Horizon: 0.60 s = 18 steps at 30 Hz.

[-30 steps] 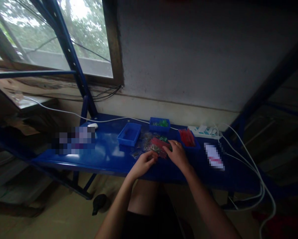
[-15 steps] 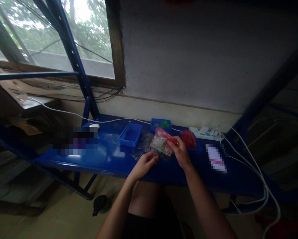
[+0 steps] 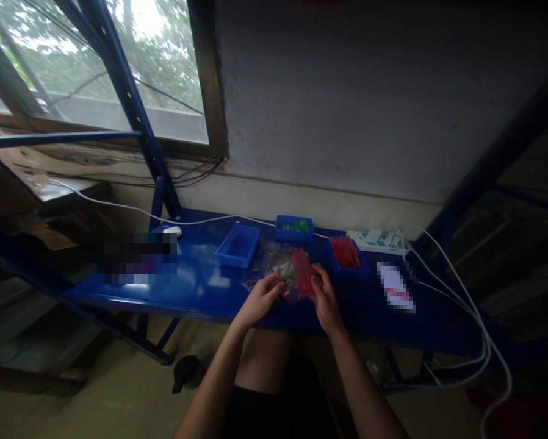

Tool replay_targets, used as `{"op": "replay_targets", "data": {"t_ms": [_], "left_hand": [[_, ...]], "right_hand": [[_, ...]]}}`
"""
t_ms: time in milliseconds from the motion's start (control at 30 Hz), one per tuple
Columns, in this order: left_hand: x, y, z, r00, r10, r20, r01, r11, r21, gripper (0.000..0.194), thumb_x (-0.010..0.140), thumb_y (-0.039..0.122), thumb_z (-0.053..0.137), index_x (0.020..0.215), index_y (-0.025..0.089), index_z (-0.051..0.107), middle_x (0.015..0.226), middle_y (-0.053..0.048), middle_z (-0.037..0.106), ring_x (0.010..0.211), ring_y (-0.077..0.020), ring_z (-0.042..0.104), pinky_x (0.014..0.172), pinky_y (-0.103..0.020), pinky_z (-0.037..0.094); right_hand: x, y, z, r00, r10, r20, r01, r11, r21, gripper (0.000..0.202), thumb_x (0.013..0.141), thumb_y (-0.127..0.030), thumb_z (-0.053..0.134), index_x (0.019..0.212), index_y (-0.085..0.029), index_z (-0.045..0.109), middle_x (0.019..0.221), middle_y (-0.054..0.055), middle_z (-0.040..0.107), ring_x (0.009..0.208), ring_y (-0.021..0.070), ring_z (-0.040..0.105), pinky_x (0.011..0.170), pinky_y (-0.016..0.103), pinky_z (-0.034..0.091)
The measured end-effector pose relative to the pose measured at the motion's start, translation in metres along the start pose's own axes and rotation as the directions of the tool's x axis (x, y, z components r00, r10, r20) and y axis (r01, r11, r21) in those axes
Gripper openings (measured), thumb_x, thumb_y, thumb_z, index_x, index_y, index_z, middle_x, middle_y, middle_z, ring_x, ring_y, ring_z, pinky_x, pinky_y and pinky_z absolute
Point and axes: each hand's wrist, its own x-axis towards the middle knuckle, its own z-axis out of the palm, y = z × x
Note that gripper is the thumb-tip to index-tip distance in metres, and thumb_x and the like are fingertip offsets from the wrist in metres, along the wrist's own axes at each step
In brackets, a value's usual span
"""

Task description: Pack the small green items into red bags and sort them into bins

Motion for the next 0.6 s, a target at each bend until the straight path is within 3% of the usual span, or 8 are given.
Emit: {"op": "replay_targets", "data": {"t_ms": [67,167,333,433,600], "left_hand": [[-0.0002,0.0010,-0.0008,1.000,-0.002,-0.010,0.002,1.000,0.007,0.025,0.084,0.039,0.049,0.073,0.016,0.050,0.063,0.002,0.051,0.060,-0.0123,0.047,0.058,-0.023,0.038],[-0.0005,0.0023,-0.0016,1.000,0.019,-0.016,-0.019,0.999,0.049,0.026,0.085,0.037,0.048,0.070,0.016,0.051,0.061,0.003,0.050,0.059,-0.0116,0.046,0.056,-0.022,0.037],[0.0003,0.0000,0.0002,0.999,0.037,-0.012,-0.037,0.999,0.018,0.026,0.085,0.037,0.048,0.085,0.014,0.060,0.072,-0.001,0.059,0.066,-0.0141,0.051,0.060,-0.023,0.042],[0.0007,-0.0013,0.0009,0.999,0.048,-0.007,-0.048,0.999,0.018,0.031,0.085,0.039,0.048,0.095,0.013,0.062,0.078,-0.003,0.062,0.068,-0.0151,0.052,0.062,-0.024,0.044],[-0.0017,0.0047,-0.0011,0.999,0.011,-0.030,-0.010,1.000,0.020,0.039,0.089,0.046,0.040,0.077,0.015,0.060,0.070,-0.001,0.058,0.068,-0.0152,0.051,0.063,-0.024,0.043]], "right_hand": [[0.0002,-0.0002,0.0001,0.997,0.071,-0.039,-0.068,0.995,0.072,0.050,0.080,-0.051,0.053,0.122,-0.024,0.053,0.120,0.008,0.061,0.094,0.0239,0.064,0.066,0.033,0.055],[0.0007,0.0004,0.0005,0.994,0.098,-0.038,-0.095,0.992,0.079,0.047,0.075,-0.044,0.062,0.117,-0.024,0.058,0.116,0.006,0.065,0.100,0.0241,0.063,0.074,0.034,0.054],[0.0007,0.0005,0.0010,0.996,0.082,0.026,-0.083,0.996,0.035,0.043,0.064,-0.030,0.071,0.106,-0.023,0.064,0.085,0.002,0.070,0.080,0.0201,0.065,0.073,0.032,0.051],[0.0008,-0.0016,0.0018,0.997,0.073,0.028,-0.074,0.997,0.015,0.041,0.062,-0.028,0.072,0.102,-0.021,0.065,0.077,-0.001,0.068,0.072,0.0171,0.063,0.069,0.030,0.050],[0.0009,-0.0034,0.0030,0.998,0.068,0.017,-0.067,0.997,-0.023,0.039,0.060,-0.026,0.074,0.097,-0.020,0.065,0.074,-0.003,0.065,0.069,0.0147,0.060,0.068,0.027,0.048]]}}
